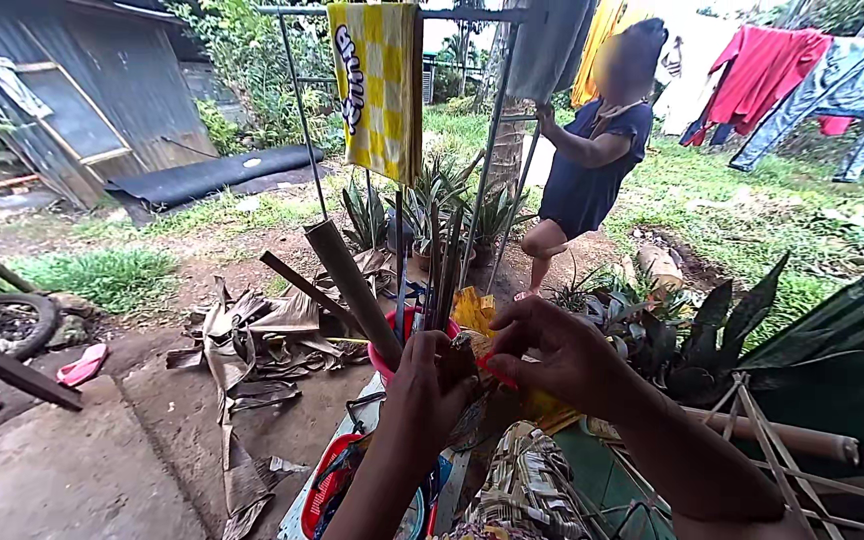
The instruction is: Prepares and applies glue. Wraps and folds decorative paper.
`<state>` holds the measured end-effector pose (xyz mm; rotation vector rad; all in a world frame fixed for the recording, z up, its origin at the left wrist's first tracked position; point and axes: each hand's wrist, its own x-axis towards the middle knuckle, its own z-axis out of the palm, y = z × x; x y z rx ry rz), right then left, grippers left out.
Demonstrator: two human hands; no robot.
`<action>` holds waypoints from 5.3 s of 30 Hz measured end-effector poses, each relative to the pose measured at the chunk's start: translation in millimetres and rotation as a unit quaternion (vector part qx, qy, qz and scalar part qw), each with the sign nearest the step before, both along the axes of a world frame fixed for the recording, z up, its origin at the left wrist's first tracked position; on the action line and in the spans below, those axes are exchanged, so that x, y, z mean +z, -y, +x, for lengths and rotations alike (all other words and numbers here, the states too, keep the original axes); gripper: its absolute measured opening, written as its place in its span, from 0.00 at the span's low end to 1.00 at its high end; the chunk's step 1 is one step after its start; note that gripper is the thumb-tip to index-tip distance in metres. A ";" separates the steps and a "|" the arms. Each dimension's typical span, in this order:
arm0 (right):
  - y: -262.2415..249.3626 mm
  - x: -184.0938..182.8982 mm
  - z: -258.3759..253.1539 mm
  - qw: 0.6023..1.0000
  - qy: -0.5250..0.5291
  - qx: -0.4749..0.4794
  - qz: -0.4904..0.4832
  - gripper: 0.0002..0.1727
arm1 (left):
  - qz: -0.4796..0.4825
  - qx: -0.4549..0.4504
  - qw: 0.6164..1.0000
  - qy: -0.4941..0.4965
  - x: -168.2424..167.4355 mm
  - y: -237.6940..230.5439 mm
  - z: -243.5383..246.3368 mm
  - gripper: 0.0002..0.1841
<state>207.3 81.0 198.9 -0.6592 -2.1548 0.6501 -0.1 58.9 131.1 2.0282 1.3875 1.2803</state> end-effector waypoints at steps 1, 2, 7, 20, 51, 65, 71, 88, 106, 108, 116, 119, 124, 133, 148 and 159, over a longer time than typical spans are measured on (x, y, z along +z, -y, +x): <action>2.7 3.2 -1.7 0.998 0.031 -0.013 0.049 0.16 | 0.009 0.001 1.000 -0.002 -0.9 0.2 0.9 0.29; 5.0 6.7 -3.5 0.994 0.057 -0.021 0.089 0.15 | 0.017 0.002 1.000 -0.005 -1.5 0.7 2.2 0.30; 3.9 19.0 -13.2 0.958 0.164 -0.043 0.232 0.09 | 0.025 0.008 0.999 -0.021 -1.1 4.7 9.5 0.35; 4.4 19.1 -19.3 0.931 0.212 -0.045 0.293 0.07 | -0.012 0.008 0.999 -0.042 5.6 12.3 12.7 0.39; -20.2 28.8 16.3 0.955 0.190 0.134 0.185 0.14 | -0.099 -0.118 0.987 0.048 9.0 36.8 3.8 0.38; -4.4 -0.8 31.9 0.969 0.019 0.173 -0.177 0.23 | -0.086 -0.214 0.960 0.156 0.2 40.7 -10.7 0.30; 19.2 2.7 35.2 0.971 -0.002 0.150 -0.187 0.19 | -0.110 -0.239 0.947 0.183 0.2 43.8 -8.9 0.34; 5.7 14.2 30.8 0.975 0.122 0.171 0.077 0.05 | -0.104 -0.353 0.914 0.170 5.0 56.1 -5.1 0.26; 8.0 34.1 4.6 0.922 0.260 0.206 0.200 0.08 | -0.177 -0.363 0.896 0.182 -11.4 50.8 -0.1 0.29; 5.8 31.6 3.3 0.928 0.245 0.237 0.151 0.07 | -0.180 -0.362 0.894 0.191 -13.8 51.2 0.4 0.29; -2.2 33.7 -4.3 0.926 0.233 0.296 -0.008 0.07 | -0.209 -0.356 0.887 0.207 -19.1 47.8 4.7 0.27; -6.6 32.6 -5.9 0.919 0.235 0.315 -0.032 0.07 | -0.220 -0.351 0.889 0.193 -18.6 47.9 4.9 0.24; -7.4 37.3 -8.6 0.910 0.271 0.307 -0.069 0.07 | -0.220 -0.345 0.894 0.183 -21.8 46.9 4.8 0.21; 0.2 37.7 -18.3 0.928 0.285 0.240 0.001 0.07 | -0.192 -0.245 0.943 0.116 -16.2 33.8 8.8 0.20; 33.5 14.8 -1.2 0.918 0.220 0.107 0.312 0.19 | -0.084 -0.173 0.958 0.215 -14.7 20.0 7.4 0.16; 10.2 0.5 14.4 0.915 0.159 0.100 0.357 0.12 | -0.023 -0.125 0.972 0.199 -9.6 23.9 0.1 0.27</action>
